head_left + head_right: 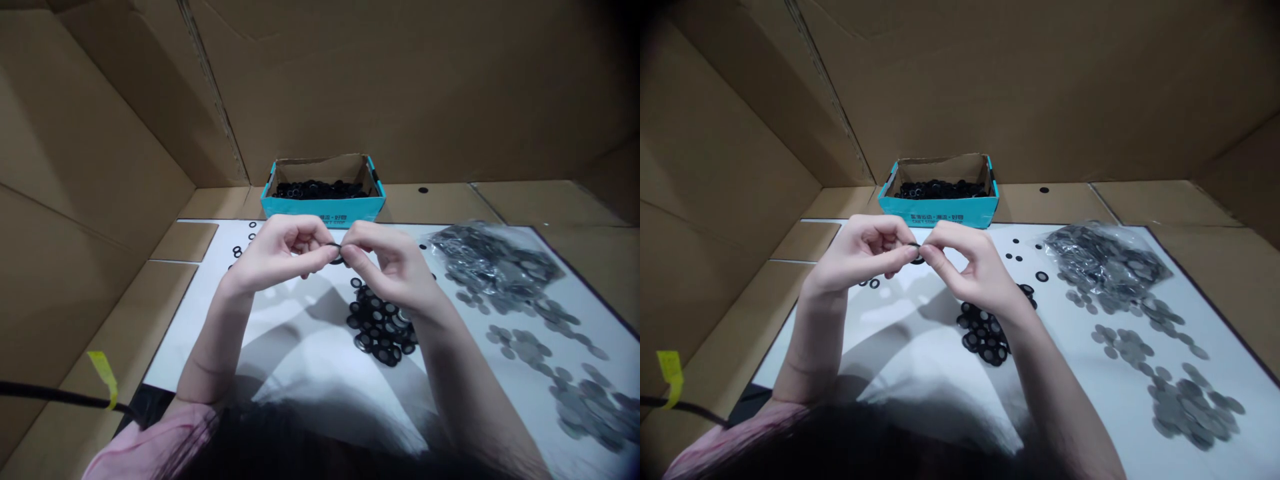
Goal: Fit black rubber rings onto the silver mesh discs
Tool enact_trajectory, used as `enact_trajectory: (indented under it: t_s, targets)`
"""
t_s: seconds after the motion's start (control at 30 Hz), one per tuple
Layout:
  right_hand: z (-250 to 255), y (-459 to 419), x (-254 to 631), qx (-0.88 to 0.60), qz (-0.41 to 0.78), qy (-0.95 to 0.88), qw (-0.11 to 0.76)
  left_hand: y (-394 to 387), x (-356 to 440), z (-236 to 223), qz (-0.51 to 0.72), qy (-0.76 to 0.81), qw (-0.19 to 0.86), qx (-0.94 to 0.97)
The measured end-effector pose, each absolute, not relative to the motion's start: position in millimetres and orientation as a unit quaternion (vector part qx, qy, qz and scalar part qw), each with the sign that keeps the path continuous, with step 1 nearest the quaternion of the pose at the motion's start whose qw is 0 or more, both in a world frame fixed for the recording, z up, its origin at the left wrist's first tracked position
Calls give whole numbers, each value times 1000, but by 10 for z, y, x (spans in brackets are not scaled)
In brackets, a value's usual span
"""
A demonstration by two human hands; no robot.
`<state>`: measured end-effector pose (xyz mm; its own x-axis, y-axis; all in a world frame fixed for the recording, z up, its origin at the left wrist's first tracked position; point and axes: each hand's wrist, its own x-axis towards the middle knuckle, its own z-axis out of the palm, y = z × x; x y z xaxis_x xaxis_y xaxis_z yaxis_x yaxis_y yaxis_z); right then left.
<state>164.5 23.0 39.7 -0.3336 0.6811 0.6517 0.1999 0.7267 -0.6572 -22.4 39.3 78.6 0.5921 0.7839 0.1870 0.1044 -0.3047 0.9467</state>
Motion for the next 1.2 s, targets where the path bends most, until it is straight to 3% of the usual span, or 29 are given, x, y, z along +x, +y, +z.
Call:
enact_trajectory:
  t_s: [0.23,0.47,0.67,0.9,1.2]
  targets:
    - [396,229,1585,-285,201,-797,494,446,-321,778,254,300,502,770]
    - [334,258,1548,-354,158,-750,536,454,-213,692,323,300,536,720]
    - [333,256,1578,-339,191,-740,549,414,-140,741,370,306,548,685]
    - [355,232,1572,-325,176,-753,544,414,-224,760,326,304,563,696]
    - [388,240,1611,-336,151,-809,458,443,-287,759,297,333,504,740]
